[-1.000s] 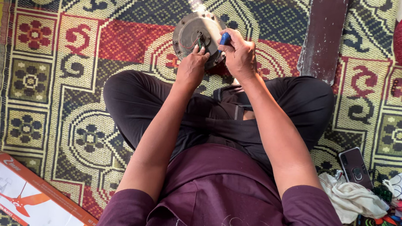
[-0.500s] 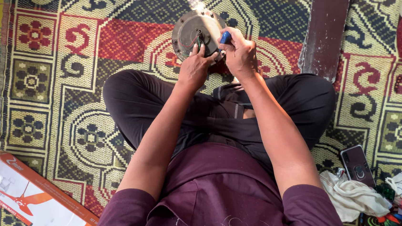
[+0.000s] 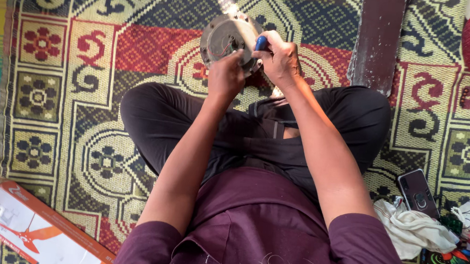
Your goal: The person sits cross-legged on a rug and uses a screwdriver to manipulate wires and components inside a circular electric fan motor housing. The person repeatedly tightens or adjusts internal parts with the screwdriver while holding the motor steady.
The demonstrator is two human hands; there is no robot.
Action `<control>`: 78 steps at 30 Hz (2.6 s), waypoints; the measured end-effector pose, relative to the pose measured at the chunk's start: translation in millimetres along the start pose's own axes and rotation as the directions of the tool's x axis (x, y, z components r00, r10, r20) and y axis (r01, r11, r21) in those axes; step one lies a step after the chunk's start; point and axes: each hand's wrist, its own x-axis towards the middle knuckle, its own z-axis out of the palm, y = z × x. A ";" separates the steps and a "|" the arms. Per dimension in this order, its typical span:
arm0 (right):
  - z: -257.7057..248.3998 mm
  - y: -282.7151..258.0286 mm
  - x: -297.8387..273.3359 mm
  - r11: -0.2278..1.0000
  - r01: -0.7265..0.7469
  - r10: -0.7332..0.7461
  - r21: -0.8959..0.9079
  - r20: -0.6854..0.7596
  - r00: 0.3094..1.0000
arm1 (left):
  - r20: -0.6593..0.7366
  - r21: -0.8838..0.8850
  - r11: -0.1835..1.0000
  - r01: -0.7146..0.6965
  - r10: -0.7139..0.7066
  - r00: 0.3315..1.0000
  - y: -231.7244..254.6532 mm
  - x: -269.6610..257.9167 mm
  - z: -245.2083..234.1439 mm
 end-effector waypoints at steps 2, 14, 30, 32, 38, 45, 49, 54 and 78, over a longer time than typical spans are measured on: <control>-2.8 0.2 7.1 0.989 0.026 -0.024 -0.144 0.013 1.000 | -0.174 -0.110 0.991 -0.075 0.055 0.983 13.5 11.6 -2.0; 14.2 4.6 1.0 0.999 0.036 -0.037 -0.041 -0.028 0.999 | -0.129 -0.094 0.989 -0.118 0.105 0.986 53.4 36.1 -33.8; 1.4 -8.1 8.3 0.994 0.011 -0.012 -0.112 -0.014 1.000 | 0.046 0.163 0.911 -0.379 0.377 0.925 48.5 43.0 -27.2; 3.3 -12.3 6.3 0.992 0.001 -0.007 0.128 0.041 0.999 | 0.056 0.185 0.901 -0.393 0.389 0.919 40.2 43.3 -29.8; 10.6 7.7 3.7 0.913 -0.254 0.209 0.320 0.170 0.963 | 0.089 0.238 0.853 -0.465 0.458 0.884 39.0 42.1 -27.7; 9.4 38.2 -2.4 0.959 -0.203 0.181 0.197 0.124 0.976 | 0.184 0.164 0.800 -0.577 0.550 0.815 50.5 48.9 -30.7; 7.4 13.6 1.6 0.976 -0.074 0.072 0.205 0.021 0.997 | 0.177 0.084 0.886 -0.456 0.438 0.882 49.9 55.1 -36.7; -11.9 -6.7 -10.9 0.980 -0.094 0.132 0.175 -0.223 0.966 | -0.083 0.141 0.975 -0.174 0.187 0.979 8.3 42.6 -26.8; 100.9 109.9 -50.4 0.443 -0.833 0.892 0.331 -0.260 0.371 | 0.082 0.363 0.929 -0.076 0.050 0.995 -46.6 -2.2 -7.9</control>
